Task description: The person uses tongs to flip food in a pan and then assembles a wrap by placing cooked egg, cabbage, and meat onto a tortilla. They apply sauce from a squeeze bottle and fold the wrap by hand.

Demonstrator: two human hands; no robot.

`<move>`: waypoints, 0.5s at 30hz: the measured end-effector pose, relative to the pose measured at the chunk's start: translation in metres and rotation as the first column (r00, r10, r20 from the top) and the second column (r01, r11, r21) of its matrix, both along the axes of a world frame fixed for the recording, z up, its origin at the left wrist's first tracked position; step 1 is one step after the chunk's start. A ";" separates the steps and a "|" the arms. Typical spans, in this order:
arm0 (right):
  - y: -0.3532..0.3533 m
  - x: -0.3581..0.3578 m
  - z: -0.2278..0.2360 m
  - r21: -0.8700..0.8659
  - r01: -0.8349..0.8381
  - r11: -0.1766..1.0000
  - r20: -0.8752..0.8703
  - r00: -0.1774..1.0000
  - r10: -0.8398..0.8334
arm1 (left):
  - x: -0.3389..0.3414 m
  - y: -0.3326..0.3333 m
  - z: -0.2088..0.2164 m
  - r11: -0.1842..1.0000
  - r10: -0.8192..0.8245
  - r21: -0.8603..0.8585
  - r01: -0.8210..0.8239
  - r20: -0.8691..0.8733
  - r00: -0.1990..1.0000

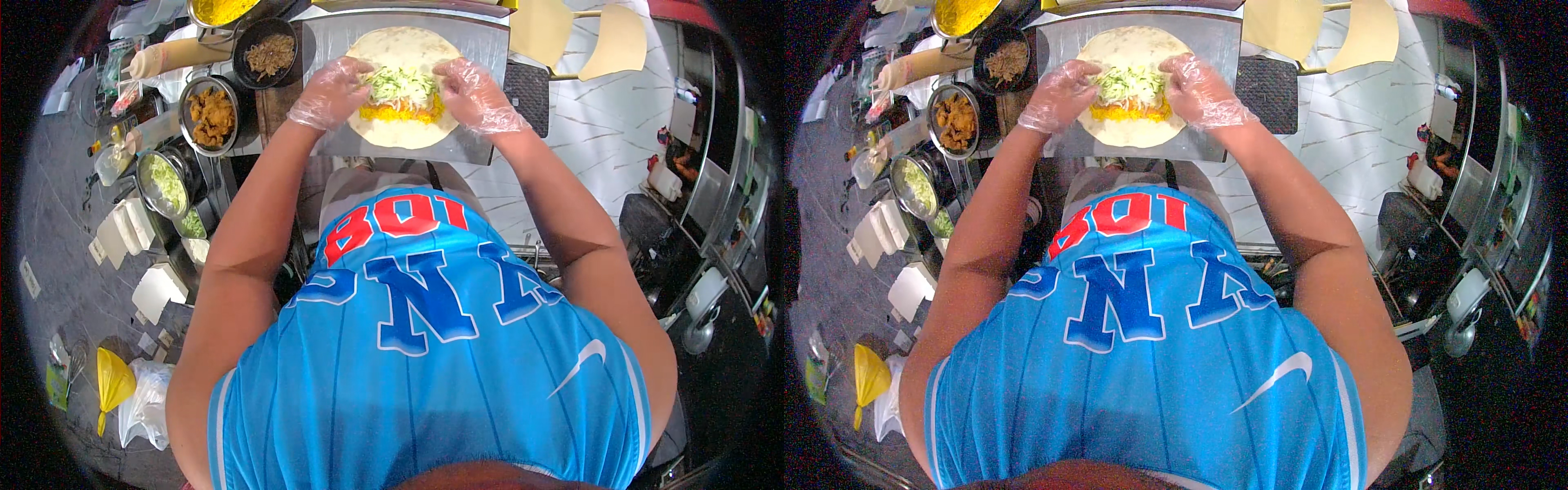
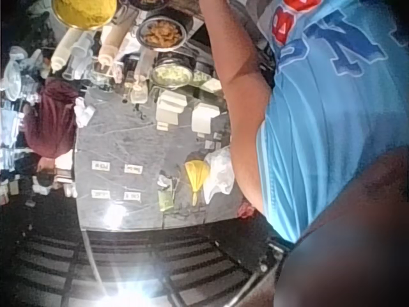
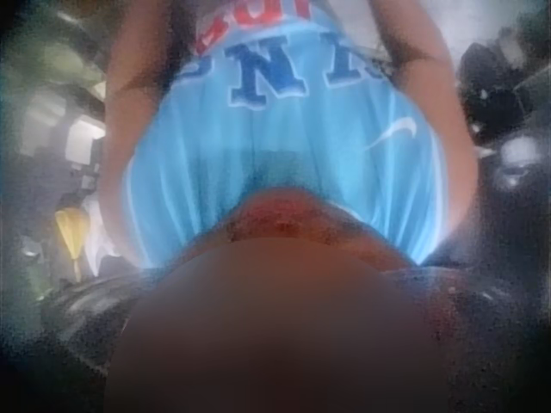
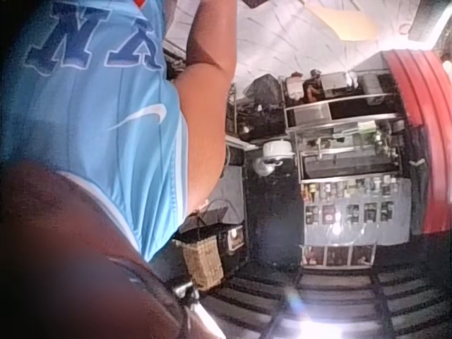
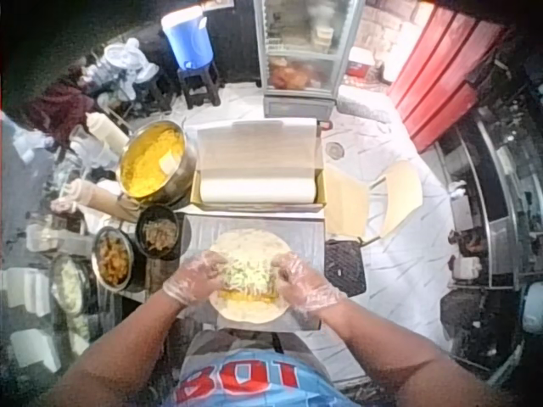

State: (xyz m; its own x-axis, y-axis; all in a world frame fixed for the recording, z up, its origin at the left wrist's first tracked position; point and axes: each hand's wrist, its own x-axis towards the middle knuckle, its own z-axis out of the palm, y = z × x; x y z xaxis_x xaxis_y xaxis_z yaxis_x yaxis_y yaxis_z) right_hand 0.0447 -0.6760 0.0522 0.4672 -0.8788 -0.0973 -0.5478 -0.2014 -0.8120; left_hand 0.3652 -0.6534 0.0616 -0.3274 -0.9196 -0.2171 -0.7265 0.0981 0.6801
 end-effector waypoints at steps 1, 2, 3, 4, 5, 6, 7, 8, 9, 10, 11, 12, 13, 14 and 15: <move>-0.002 0.002 0.002 0.001 -0.003 1.000 0.000 1.000 0.003 | -0.002 -0.002 0.002 1.000 0.003 0.001 -0.003 0.000 1.000; -0.005 0.004 0.005 -0.113 -0.074 0.991 -0.052 0.996 0.068 | -0.005 -0.004 0.004 0.998 -0.033 -0.062 0.033 0.000 0.999; -0.006 0.007 0.007 -0.221 -0.149 0.964 -0.110 0.986 0.127 | -0.010 -0.005 0.006 0.990 -0.068 -0.124 0.068 0.002 0.998; -0.007 0.009 0.007 -0.222 -0.152 0.963 -0.110 0.985 0.130 | -0.014 -0.007 0.007 0.990 -0.065 -0.125 0.065 0.003 0.998; -0.007 0.011 0.008 -0.215 -0.222 0.951 -0.153 0.970 0.191 | -0.019 -0.008 0.008 0.994 -0.067 -0.081 0.070 0.032 0.997; -0.007 0.013 0.008 -0.205 -0.291 0.935 -0.195 0.948 0.252 | -0.023 -0.009 0.009 0.997 -0.071 -0.036 0.073 0.061 0.996; -0.007 0.014 0.009 -0.208 -0.296 0.932 -0.194 0.947 0.257 | -0.023 -0.008 0.008 0.997 -0.064 -0.039 0.067 0.063 0.996; -0.007 0.015 0.009 -0.231 -0.301 0.925 -0.185 0.947 0.262 | -0.023 -0.007 0.006 0.993 -0.095 -0.067 0.099 0.069 0.993; -0.007 0.015 0.010 -0.253 -0.307 0.917 -0.177 0.947 0.268 | -0.022 -0.006 0.005 0.987 -0.124 -0.095 0.131 0.075 0.989; -0.006 0.014 0.007 -0.260 -0.309 0.915 -0.177 0.947 0.270 | -0.021 -0.006 0.004 0.987 -0.121 -0.101 0.128 0.078 0.990; -0.005 0.012 0.004 -0.332 -0.259 0.907 -0.132 0.965 0.227 | -0.020 -0.006 0.004 0.984 -0.124 -0.121 0.130 0.063 0.990; -0.005 0.009 0.002 -0.402 -0.204 0.893 -0.083 0.979 0.186 | -0.018 -0.006 0.004 0.981 -0.127 -0.141 0.132 0.049 0.991; -0.007 0.008 0.007 -0.402 -0.214 0.890 -0.083 0.977 0.198 | -0.015 -0.004 0.005 0.982 -0.115 -0.142 0.121 0.050 0.992; -0.011 0.007 0.018 -0.384 -0.204 0.900 -0.081 0.979 0.187 | -0.010 -0.003 0.009 0.979 -0.111 -0.170 0.114 0.031 0.993; -0.013 0.007 0.030 -0.367 -0.194 0.910 -0.079 0.981 0.178 | -0.004 -0.002 0.013 0.974 -0.106 -0.199 0.107 0.013 0.994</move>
State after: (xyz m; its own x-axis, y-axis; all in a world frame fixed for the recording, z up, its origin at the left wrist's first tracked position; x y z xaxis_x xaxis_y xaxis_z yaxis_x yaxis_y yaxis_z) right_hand 0.0512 -0.6892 0.0826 0.6284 -0.7531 0.1949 -0.5038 -0.5849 -0.6356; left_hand 0.3612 -0.6552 0.0748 -0.4257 -0.9042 -0.0345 -0.7061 0.3081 0.6376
